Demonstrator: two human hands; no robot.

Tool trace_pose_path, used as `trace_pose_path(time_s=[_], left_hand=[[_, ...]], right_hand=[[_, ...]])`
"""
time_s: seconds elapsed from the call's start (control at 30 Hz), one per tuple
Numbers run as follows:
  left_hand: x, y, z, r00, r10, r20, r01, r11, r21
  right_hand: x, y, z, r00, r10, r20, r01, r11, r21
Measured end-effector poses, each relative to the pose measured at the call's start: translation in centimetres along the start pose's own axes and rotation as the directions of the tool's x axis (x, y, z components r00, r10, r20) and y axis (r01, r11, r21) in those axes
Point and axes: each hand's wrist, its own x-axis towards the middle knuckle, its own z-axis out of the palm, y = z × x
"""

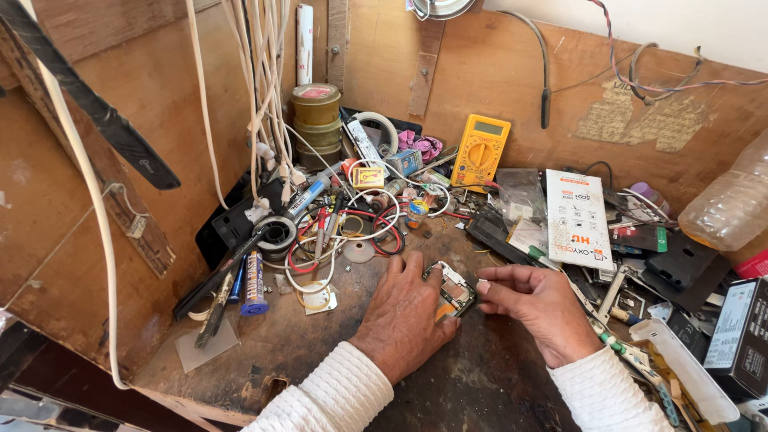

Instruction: The person works on a disassembled mobile phone at a cluttered repair bench. They use a small flat tool to pry and adjust internal components near the battery and motherboard, then switch to a screwdriver to tighten or loosen screws on the phone frame.

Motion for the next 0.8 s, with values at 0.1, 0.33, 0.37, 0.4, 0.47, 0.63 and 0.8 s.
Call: trace_pose_path(time_s=[0.1,0.33,0.37,0.4,0.47,0.63,0.8], left_hand=[[0.0,0.0,0.0,1.0,0.002,0.003,-0.002,1.0,0.004],[0.0,0.0,0.0,1.0,-0.008,0.008,0.008,1.0,-0.003],[0.0,0.0,0.0,1.0,-0.012,0.014,0.012,1.0,0.003],[0.0,0.0,0.0,1.0,-0.017,0.019,0.016,1.0,0.009],[0.0,0.0,0.1,1.0,-0.016,0.018,0.016,1.0,0.011],[0.0,-0.1,0.1,1.0,-0.006,0.001,0.006,1.0,0.003],[0.0,0.0,0.1,1.0,-0.023,0.012,0.023,1.0,-0.01]], right_hand=[[0.2,0.2,-0.2,0.998,0.016,-0.057,-0.017,1.0,-0.012],[1.0,1.1,0.0,0.996,0.021,-0.085,-0.023,0.999,-0.024],[1.1,1.2,0.1,0.997,0.025,-0.08,-0.027,0.999,-0.029],[1.3,1.3,0.2,0.997,0.028,-0.074,-0.031,0.999,-0.034],[1.5,1.6,0.3,0.997,0.029,-0.076,-0.033,0.998,-0.053],[1.8,1.9,0.6,0.993,0.036,-0.11,-0.049,0.992,-0.117],[2.0,1.6,0.8,0.989,0.066,-0.13,-0.094,0.97,-0.222]])
